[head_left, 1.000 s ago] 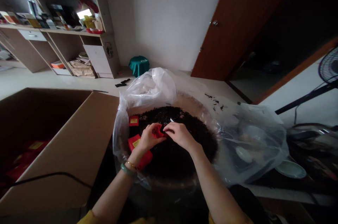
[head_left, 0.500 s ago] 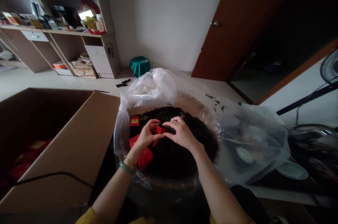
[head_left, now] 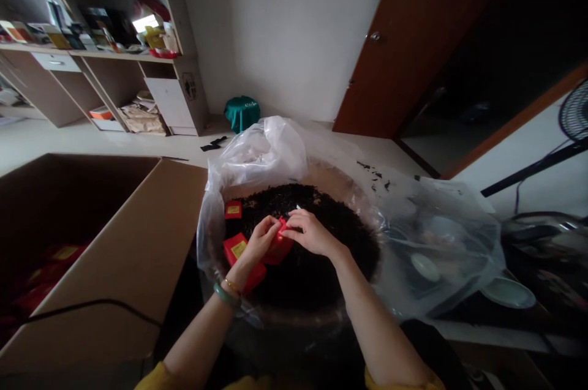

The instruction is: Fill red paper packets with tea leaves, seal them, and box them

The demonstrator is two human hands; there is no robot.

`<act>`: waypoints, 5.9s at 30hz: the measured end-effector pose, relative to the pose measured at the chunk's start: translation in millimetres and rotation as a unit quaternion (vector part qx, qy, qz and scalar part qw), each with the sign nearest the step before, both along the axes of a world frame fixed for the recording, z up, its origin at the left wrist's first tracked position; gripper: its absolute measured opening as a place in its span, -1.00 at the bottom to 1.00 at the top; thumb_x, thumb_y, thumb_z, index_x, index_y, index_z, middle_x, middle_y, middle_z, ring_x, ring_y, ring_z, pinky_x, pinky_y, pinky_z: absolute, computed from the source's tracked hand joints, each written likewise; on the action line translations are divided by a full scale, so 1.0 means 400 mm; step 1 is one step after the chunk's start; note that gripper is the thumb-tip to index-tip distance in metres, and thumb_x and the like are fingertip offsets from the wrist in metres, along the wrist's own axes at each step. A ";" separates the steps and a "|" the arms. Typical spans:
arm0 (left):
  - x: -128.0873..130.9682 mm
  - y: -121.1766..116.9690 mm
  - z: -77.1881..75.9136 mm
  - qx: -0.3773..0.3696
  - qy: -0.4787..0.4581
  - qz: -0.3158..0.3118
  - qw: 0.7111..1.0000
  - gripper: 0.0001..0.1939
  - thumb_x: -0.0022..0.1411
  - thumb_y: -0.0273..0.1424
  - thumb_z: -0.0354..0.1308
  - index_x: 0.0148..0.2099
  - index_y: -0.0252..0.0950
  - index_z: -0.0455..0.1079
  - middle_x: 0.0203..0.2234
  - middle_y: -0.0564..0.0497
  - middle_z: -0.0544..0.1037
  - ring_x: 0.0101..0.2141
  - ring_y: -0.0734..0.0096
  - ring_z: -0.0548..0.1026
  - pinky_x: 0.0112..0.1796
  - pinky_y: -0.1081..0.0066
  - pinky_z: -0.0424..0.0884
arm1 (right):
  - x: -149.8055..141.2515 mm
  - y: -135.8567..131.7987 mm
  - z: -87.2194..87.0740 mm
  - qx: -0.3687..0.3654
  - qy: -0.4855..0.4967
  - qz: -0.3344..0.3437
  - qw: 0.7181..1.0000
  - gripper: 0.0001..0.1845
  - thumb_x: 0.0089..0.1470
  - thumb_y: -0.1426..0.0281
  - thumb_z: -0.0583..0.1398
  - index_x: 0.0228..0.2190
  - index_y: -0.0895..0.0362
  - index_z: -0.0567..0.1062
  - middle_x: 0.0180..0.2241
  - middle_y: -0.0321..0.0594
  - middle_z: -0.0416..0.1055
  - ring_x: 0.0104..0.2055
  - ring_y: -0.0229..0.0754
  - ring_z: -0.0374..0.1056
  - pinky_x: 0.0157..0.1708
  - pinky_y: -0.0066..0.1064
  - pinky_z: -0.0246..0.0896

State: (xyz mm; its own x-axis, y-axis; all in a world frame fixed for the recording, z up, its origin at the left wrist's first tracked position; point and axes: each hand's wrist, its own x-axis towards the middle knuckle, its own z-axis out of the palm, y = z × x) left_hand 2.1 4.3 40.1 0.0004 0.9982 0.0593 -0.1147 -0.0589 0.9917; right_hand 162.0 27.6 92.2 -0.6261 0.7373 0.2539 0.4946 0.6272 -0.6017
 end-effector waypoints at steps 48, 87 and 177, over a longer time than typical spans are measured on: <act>0.015 -0.015 -0.004 0.009 0.095 -0.035 0.995 -0.55 -0.07 -0.15 0.33 -0.20 -0.38 0.50 -0.44 0.01 0.54 -0.43 0.41 0.40 -0.39 0.47 0.35 | -0.002 -0.016 0.028 0.001 0.017 -0.111 0.994 -0.90 0.01 0.47 0.27 -0.34 0.13 0.51 -0.30 -0.22 0.45 -0.33 -0.24 0.36 -0.28 -0.42 0.24; 0.031 -0.015 0.024 -0.087 -0.042 0.053 0.994 -0.55 -0.07 -0.02 0.29 -0.38 -0.37 0.52 -0.53 0.01 0.54 -0.51 0.46 0.42 -0.48 0.50 0.30 | 0.000 -0.022 -0.053 -0.156 0.264 -0.199 0.931 -0.77 -0.05 0.24 0.23 -0.38 0.13 0.52 -0.42 -0.22 0.53 -0.38 -0.16 0.43 -0.35 -0.34 0.37; -0.012 -0.030 -0.034 0.041 0.307 -0.022 0.950 -0.81 -0.04 -0.33 0.27 -0.39 -0.35 0.46 -0.57 0.09 0.50 -0.53 0.46 0.37 -0.47 0.50 0.25 | 0.067 -0.008 0.174 -0.087 -0.047 -0.195 0.976 -0.83 -0.03 0.36 0.26 -0.35 0.12 0.61 -0.34 -0.23 0.59 -0.28 -0.15 0.49 -0.26 -0.42 0.29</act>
